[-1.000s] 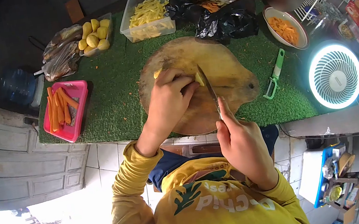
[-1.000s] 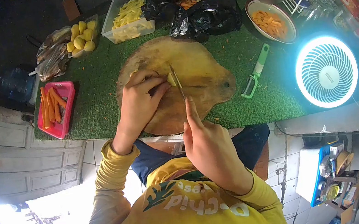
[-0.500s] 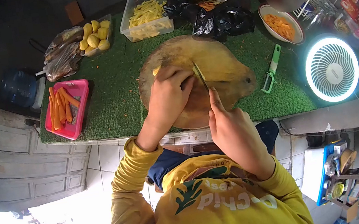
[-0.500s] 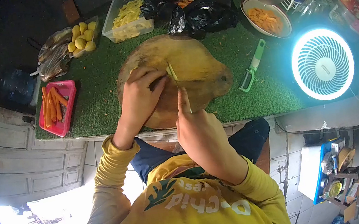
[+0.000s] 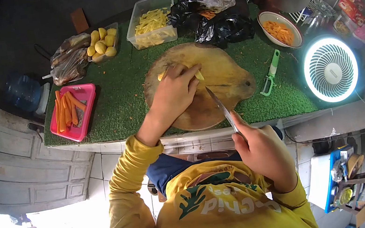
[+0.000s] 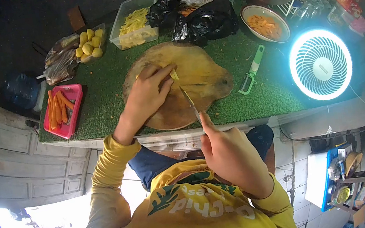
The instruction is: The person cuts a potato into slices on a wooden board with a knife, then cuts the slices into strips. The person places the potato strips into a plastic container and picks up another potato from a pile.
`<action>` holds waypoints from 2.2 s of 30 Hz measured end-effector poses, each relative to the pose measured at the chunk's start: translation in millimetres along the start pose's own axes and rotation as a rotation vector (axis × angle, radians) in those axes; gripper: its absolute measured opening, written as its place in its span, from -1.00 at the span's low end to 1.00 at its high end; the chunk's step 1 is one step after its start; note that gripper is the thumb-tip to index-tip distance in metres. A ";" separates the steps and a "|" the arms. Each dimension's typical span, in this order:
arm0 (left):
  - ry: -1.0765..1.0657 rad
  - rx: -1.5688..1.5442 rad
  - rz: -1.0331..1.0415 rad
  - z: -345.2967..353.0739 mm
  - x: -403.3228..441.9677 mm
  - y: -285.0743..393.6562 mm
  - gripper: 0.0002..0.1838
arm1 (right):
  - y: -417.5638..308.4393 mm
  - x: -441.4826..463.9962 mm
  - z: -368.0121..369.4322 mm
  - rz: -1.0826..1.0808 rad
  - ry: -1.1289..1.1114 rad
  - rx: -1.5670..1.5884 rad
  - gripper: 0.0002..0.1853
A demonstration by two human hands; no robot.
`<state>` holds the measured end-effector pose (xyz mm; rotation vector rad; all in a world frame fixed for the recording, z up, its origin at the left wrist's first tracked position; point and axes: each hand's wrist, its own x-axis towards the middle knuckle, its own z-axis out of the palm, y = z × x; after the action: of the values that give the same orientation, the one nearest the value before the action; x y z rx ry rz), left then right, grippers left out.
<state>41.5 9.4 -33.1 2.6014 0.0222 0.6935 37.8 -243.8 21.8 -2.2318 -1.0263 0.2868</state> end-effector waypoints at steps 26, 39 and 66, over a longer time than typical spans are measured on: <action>-0.188 -0.168 0.133 -14.7 21.1 -5.4 -0.86 | 30.3 4.6 -11.6 0.029 0.074 -0.119 -0.44; -0.365 -0.271 0.549 -10.8 32.6 6.1 -0.86 | 28.9 5.3 -4.6 -0.091 0.079 -0.296 -0.41; -0.244 0.030 -0.042 -7.4 -14.2 30.6 -0.72 | 56.3 6.2 -26.6 0.031 0.134 0.031 -0.35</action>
<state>22.6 -16.9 -21.0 2.6877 0.0118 0.3599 87.3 -278.7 6.2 -2.2087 -0.9104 0.1624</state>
